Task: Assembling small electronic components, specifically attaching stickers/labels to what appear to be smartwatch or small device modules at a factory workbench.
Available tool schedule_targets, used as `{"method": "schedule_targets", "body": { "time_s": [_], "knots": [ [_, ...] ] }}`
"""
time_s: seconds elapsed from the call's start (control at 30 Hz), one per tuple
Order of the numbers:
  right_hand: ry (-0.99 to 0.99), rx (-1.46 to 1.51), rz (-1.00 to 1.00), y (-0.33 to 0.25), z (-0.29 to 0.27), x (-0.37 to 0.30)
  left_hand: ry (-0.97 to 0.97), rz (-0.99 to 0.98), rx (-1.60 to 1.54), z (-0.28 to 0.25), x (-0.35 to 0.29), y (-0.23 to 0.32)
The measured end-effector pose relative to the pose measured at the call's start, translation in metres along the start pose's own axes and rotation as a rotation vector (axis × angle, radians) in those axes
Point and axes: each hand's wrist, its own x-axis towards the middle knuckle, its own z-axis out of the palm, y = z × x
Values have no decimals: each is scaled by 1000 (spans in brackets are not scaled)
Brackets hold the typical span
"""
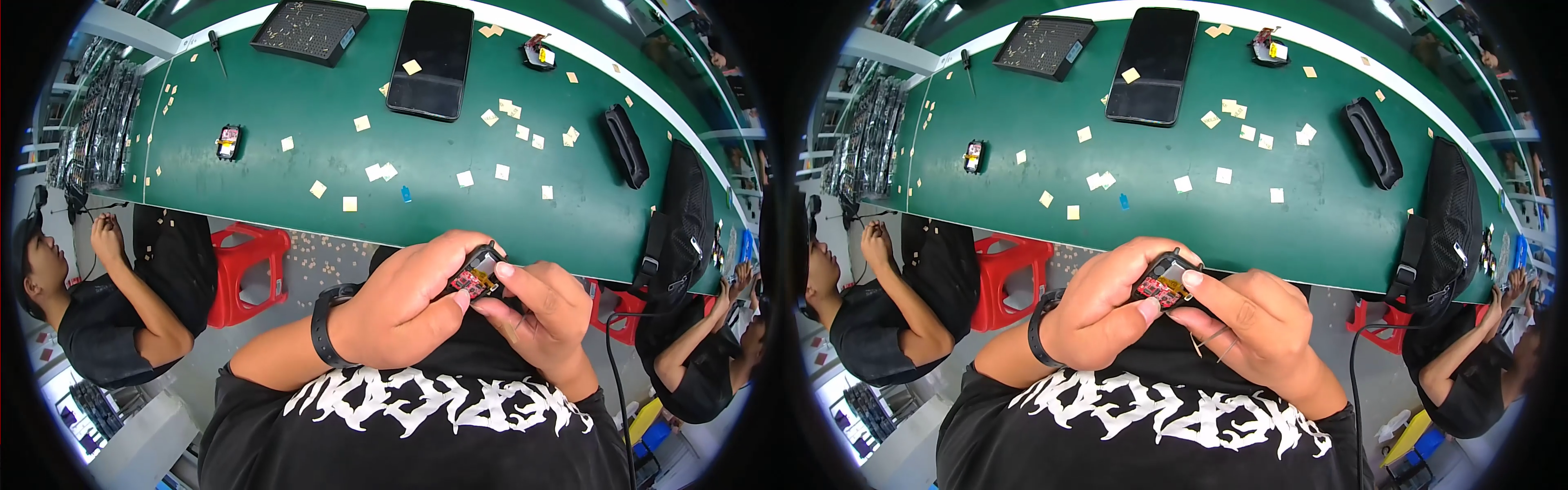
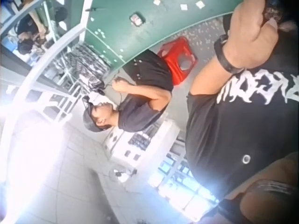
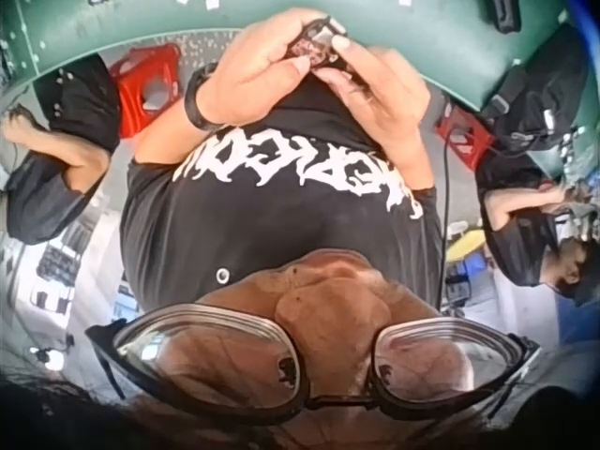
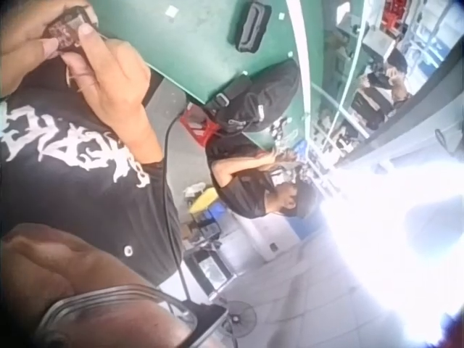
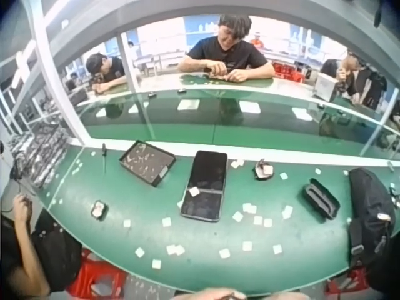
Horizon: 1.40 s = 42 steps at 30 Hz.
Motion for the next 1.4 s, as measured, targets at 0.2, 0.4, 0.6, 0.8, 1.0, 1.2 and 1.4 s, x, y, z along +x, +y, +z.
{"method": "schedule_targets", "body": {
  "time_s": [0.2, 0.4, 0.6, 0.8, 1.0, 1.2, 1.4],
  "knots": [
    [-36, -15, -31, 4, -1, 6, 29, -57, 45, 0, 1, 5],
    [-56, 5, 6, 13, -6, 9, 70, -85, 88, -3, 7, -1],
    [-86, 11, 81, 22, -18, 12, 44, -173, 79, -16, 14, 10],
    [-135, 8, 211, 29, -30, 12, 46, -188, -10, -28, 15, 25],
    [-173, -19, 315, 22, -41, 3, 332, -18, 459, -28, 13, 27],
    [-467, 285, 491, 18, -64, -17, 612, -183, 1177, -91, 4, 1],
    [-536, 195, 803, 30, -135, -100, 730, -173, 1611, -135, 12, -22]
  ]
}}
